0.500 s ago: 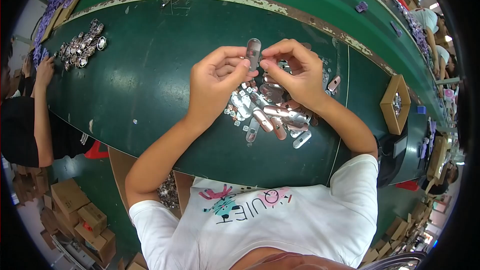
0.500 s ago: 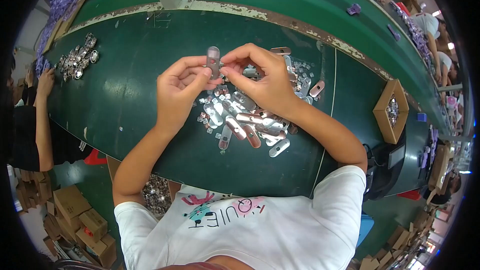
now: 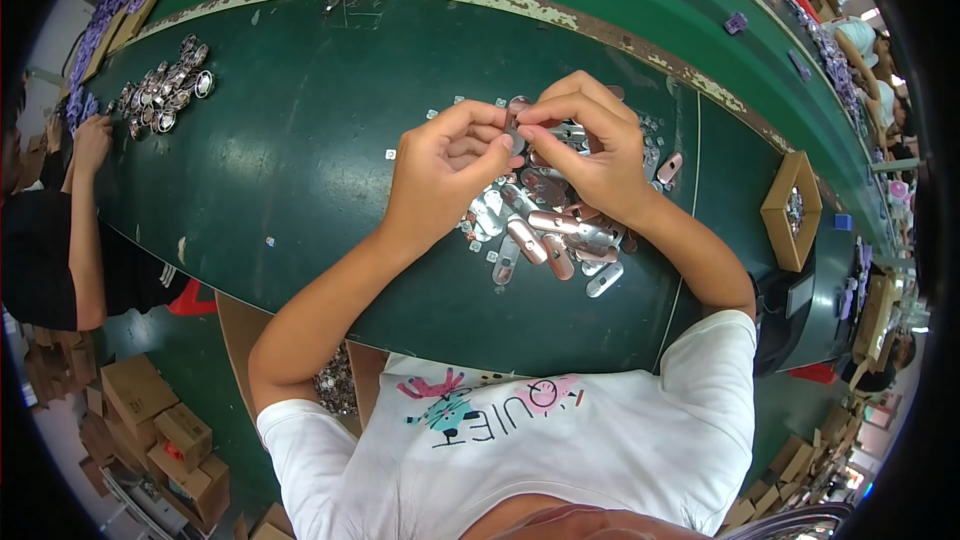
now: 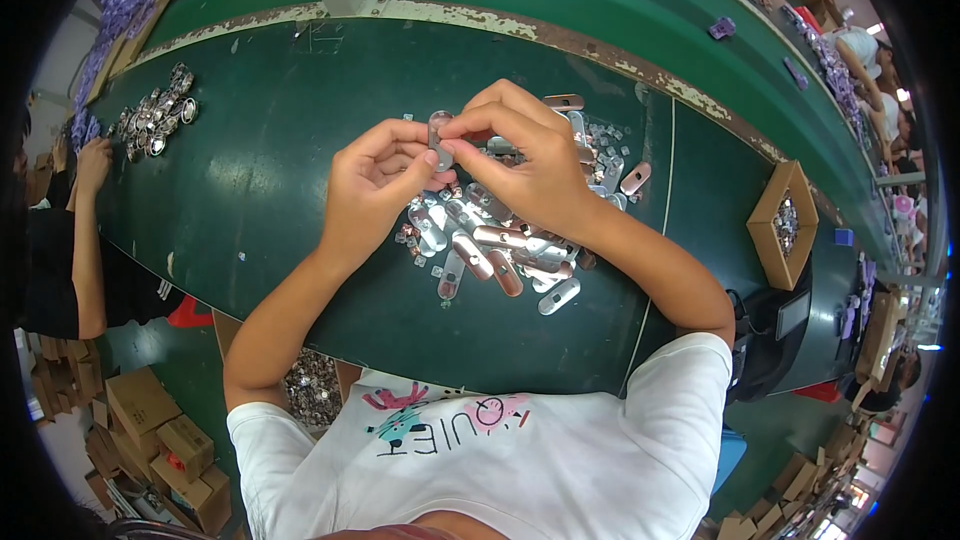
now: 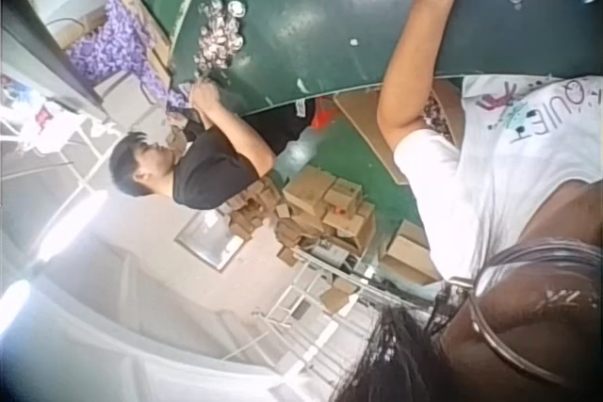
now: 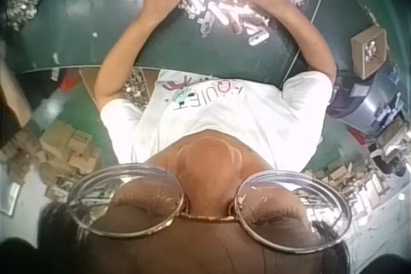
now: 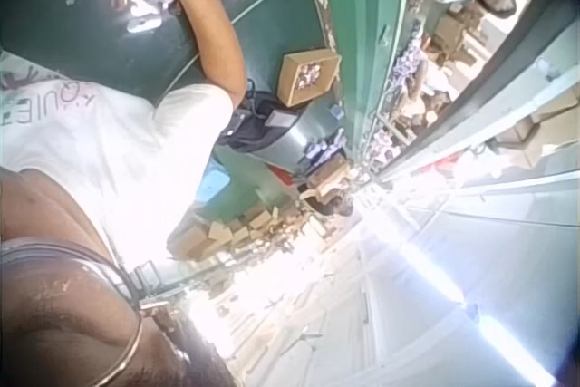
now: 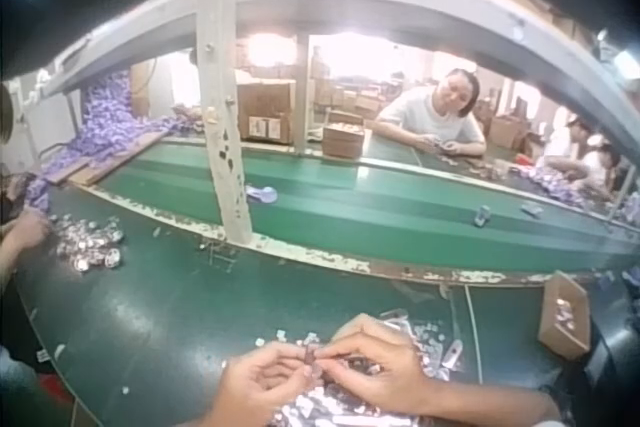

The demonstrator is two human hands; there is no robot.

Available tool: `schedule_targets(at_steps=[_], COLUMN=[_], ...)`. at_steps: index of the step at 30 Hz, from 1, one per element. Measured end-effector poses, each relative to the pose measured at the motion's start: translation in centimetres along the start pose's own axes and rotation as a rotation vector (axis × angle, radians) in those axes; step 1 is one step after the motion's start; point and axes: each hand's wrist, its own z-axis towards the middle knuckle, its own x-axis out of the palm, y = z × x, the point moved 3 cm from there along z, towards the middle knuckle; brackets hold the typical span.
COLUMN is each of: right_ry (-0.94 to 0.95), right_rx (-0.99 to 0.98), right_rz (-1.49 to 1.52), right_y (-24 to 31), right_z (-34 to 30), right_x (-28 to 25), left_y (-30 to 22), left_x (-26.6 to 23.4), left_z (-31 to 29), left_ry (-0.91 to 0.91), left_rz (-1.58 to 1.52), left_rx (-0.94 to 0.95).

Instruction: The person assembles small metal components into a plastic housing by hand on a workbench.

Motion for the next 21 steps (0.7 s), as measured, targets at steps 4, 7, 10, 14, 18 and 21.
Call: schedule_targets(at_steps=[4, 7, 10, 14, 18, 21], right_ry=[0.033, 0.03, 0.039, 0.059, 0.156, 0.288], right_rx=[0.1, 0.265, 0.348, 0.426, 0.601, 0.7], right_rz=[0.061, 0.368, 0.579, 0.634, 0.773, 0.75], right_y=[-0.3, -1.0, -1.2, -0.8, -1.2, -2.0], right_z=[-0.1, -0.3, -0.5, -0.1, 0.2, -0.1], right_x=[-0.1, 0.4, 0.5, 0.4, -0.1, 0.1], left_y=[0.0, 0.0, 0.3, 0.3, 0.8, 0.9], left_x=[0.2, 0.2, 0.0, -0.1, -0.1, -0.2], left_z=[0.0, 0.1, 0.2, 0.2, -0.1, -0.1], left_ry=[0.031, 0.056, 0.077, 0.096, 0.065, 0.067], left_rz=[-0.055, -0.057, -0.089, -0.114, -0.034, 0.044], left_rx=[-0.001, 0.004, -0.019, -0.051, -0.034, -0.048])
